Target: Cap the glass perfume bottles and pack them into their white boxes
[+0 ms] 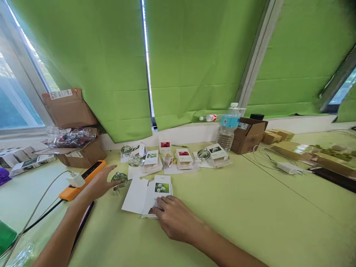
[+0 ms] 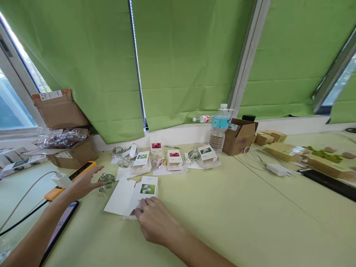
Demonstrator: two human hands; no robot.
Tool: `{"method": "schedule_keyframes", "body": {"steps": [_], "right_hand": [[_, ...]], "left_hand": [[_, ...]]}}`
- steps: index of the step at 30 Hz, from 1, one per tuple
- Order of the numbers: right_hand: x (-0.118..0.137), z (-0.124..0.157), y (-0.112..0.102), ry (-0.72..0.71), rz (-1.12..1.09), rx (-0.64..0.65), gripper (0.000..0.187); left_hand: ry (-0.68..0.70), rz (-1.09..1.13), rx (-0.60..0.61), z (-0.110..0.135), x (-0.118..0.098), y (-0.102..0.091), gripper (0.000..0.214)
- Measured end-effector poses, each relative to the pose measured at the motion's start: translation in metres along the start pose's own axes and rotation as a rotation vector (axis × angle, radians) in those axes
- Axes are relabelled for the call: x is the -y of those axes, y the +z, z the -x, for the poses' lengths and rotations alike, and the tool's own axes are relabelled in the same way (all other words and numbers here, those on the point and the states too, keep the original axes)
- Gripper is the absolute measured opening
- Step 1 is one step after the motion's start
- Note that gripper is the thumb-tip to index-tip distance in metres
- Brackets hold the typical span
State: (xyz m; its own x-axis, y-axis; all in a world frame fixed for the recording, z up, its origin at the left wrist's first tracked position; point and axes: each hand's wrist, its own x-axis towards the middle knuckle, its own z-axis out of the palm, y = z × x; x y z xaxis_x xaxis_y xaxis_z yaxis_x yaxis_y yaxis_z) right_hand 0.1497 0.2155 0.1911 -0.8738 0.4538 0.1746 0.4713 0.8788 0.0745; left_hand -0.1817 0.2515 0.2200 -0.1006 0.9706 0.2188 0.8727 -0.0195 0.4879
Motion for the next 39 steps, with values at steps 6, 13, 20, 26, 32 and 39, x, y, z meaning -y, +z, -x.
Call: {"method": "schedule_keyframes", "body": {"steps": [6, 13, 20, 26, 32, 39], "right_hand": [[-0.003, 0.014, -0.018, 0.014, -0.124, 0.037, 0.024], [-0.020, 0.014, -0.031, 0.130, -0.233, -0.072, 0.028], [-0.039, 0.010, -0.025, 0.516, -0.303, -0.043, 0.029], [-0.045, 0.009, -0.016, 0.628, -0.321, 0.043, 0.039], [-0.048, 0.011, -0.008, 0.666, -0.383, 0.066, 0.046], [-0.049, 0.009, -0.002, 0.711, -0.484, 0.102, 0.044]], "left_hand": [[0.168, -0.024, -0.218, 0.039, -0.070, 0.006, 0.042], [0.165, 0.189, 0.084, 0.061, -0.125, 0.050, 0.033], [-0.061, 0.255, 0.172, 0.053, -0.129, 0.073, 0.040], [-0.166, 0.328, 0.233, 0.056, -0.121, 0.090, 0.040], [-0.257, 0.397, 0.333, 0.059, -0.115, 0.098, 0.045], [-0.293, 0.482, 0.376, 0.063, -0.117, 0.101, 0.050]]}}
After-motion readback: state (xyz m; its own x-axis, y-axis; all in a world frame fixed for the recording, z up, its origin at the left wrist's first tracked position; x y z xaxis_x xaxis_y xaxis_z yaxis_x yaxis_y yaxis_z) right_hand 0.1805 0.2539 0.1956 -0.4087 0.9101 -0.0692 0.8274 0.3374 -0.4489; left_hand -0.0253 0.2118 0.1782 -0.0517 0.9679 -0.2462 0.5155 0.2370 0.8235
